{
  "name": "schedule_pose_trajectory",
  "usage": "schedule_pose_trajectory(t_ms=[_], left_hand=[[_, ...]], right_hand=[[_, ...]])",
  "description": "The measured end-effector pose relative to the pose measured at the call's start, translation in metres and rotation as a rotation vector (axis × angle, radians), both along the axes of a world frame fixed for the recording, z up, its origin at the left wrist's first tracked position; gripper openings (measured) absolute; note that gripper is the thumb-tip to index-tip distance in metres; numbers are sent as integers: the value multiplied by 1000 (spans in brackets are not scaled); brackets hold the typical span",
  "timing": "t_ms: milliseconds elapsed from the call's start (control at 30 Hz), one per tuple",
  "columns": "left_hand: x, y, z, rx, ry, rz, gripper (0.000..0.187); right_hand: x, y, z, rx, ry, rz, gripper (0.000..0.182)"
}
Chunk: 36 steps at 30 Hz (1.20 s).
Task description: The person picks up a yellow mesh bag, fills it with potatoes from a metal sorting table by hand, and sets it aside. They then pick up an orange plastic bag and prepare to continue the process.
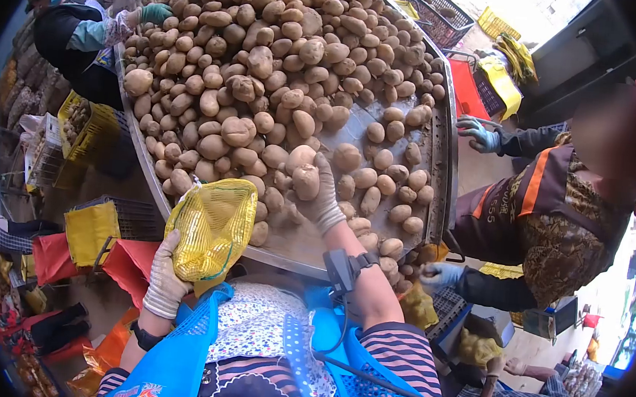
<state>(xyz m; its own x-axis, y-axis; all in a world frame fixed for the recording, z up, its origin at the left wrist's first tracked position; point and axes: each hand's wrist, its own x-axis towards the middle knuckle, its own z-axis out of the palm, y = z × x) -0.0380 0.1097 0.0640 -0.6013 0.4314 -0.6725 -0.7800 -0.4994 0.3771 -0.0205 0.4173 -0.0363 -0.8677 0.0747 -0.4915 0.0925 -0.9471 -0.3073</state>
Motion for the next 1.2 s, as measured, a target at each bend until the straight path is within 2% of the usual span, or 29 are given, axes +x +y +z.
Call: schedule_pose_trajectory(t_ms=[67,167,233,333,367,433,500,567,633,667,700,733,767,833,900,967,1033,1100,1133,1200], left_hand=[[0,2,-1,21,8,-11,44],[-1,1,-7,29,29,-9,43],[1,2,-11,24,34,0,43],[0,10,-15,34,31,-13,43],[0,15,-16,24,74,-35,43],[2,24,-18,10,109,-80,43],[1,38,-16,22,165,-98,44],[5,54,5,14,209,-113,45],[12,65,32,-38,403,-146,47],[14,64,40,-85,479,-250,49],[17,64,42,-87,477,-260,49],[23,66,43,-77,490,-387,44],[30,69,43,-62,503,-512,40],[43,77,37,-30,482,-536,37],[46,83,34,34,483,-617,39],[38,94,52,139,447,-674,44],[32,99,58,271,338,-674,51],[28,104,54,299,352,-672,56],[25,106,47,335,268,-661,54],[17,109,21,354,83,-633,50]], right_hand=[[2,-4,16,-113,53,9,62],[8,-6,44,-67,156,5,64],[20,-5,43,-24,212,40,65],[30,-18,64,-270,470,75,67],[31,-24,86,-281,586,151,68],[38,-36,115,-76,611,399,66],[48,-54,131,-18,474,529,60],[55,-68,128,54,244,496,49],[56,-66,92,-68,141,607,42],[57,-70,77,-71,142,600,42],[59,-76,63,-77,-22,449,39],[61,-80,51,-81,-185,296,36],[61,-82,38,-80,-189,287,36],[62,-83,28,-208,-186,-48,36],[73,-72,35,-115,-255,-69,37],[88,-65,63,476,-391,-68,38],[103,-56,73,813,-352,-10,48],[109,-53,63,1137,-205,-55,45],[111,-50,64,1136,-227,-71,45],[103,-49,67,1371,-340,75,44]])
